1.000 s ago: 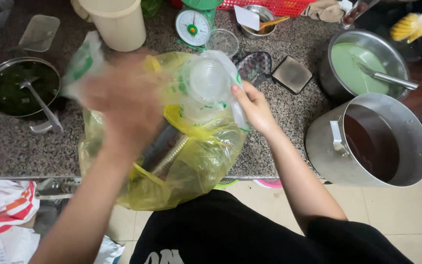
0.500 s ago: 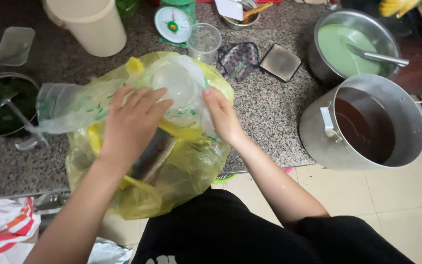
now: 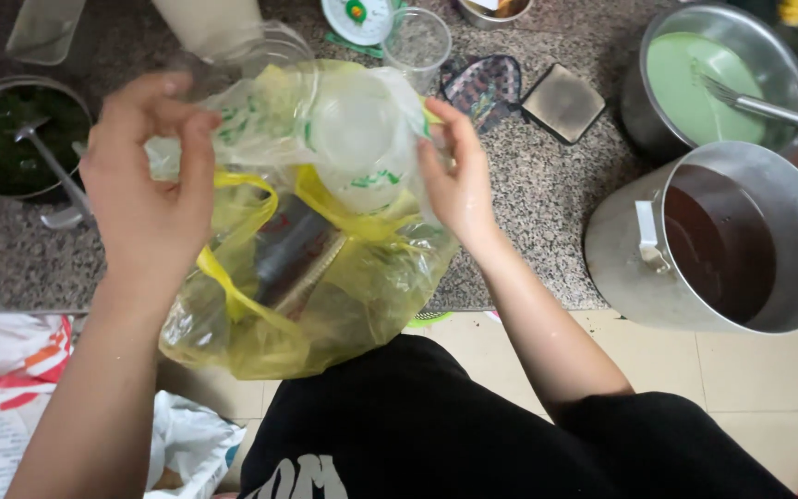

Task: The person rinses a handheld strainer under a kitchen faucet, places it on a tray, and then picks up and ties a yellow plastic bag containing disposable cups before carrying it to a staircase.

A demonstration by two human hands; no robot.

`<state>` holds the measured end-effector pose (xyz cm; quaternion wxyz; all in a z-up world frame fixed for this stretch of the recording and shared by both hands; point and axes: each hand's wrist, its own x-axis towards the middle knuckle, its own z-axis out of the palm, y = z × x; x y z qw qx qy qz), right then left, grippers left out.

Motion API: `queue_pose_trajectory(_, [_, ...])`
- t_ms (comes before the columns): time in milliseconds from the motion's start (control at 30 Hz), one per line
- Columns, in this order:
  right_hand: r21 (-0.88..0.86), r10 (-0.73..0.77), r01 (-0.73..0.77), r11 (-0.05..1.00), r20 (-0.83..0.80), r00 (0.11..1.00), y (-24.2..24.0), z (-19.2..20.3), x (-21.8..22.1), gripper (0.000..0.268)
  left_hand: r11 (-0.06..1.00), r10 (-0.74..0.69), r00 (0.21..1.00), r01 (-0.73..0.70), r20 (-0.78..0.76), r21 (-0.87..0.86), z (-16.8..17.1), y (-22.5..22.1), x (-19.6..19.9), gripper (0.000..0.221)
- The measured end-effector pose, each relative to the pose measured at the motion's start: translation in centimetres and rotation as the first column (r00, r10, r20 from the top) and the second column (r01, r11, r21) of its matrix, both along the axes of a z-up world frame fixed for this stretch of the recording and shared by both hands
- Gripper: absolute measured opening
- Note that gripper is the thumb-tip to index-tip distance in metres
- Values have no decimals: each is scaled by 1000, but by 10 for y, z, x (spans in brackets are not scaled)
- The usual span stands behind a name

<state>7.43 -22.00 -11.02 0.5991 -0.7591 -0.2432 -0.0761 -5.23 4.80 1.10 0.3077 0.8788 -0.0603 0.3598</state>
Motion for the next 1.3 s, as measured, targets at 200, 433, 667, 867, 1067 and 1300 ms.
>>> queue_pose_trajectory(200, [162, 54, -25, 987, -177, 983, 0, -11, 10, 41, 862, -102, 975, -12, -195, -506, -37, 21, -15, 25])
queue_pose_trajectory(433, [206, 92, -40, 978, -247, 965, 5, -16, 11, 41, 889, -216, 925, 54, -313, -454, -53, 4, -13, 32])
queue_pose_trajectory(667, [138, 132, -109, 985, -173, 976, 3, -28, 2, 39, 987, 18, 927, -77, -374, -143, -37, -46, 6, 41])
queue_pose_trajectory(867, [5, 53, -54, 999, -256, 965, 7, -27, -15, 33, 980, 164, 918, -109, -362, 169, -58, -54, 44, 95])
queue_pose_trajectory(1067, [-353, -112, 40, 935, -186, 976, 1, -30, -18, 31, 983, 167, 843, -104, -511, 150, -66, -57, 57, 105])
queue_pose_trajectory(1300, [-385, -214, 175, 906, -63, 975, -17, -69, 7, 20, 988, 119, 782, -152, -612, -1, -67, -39, 51, 100])
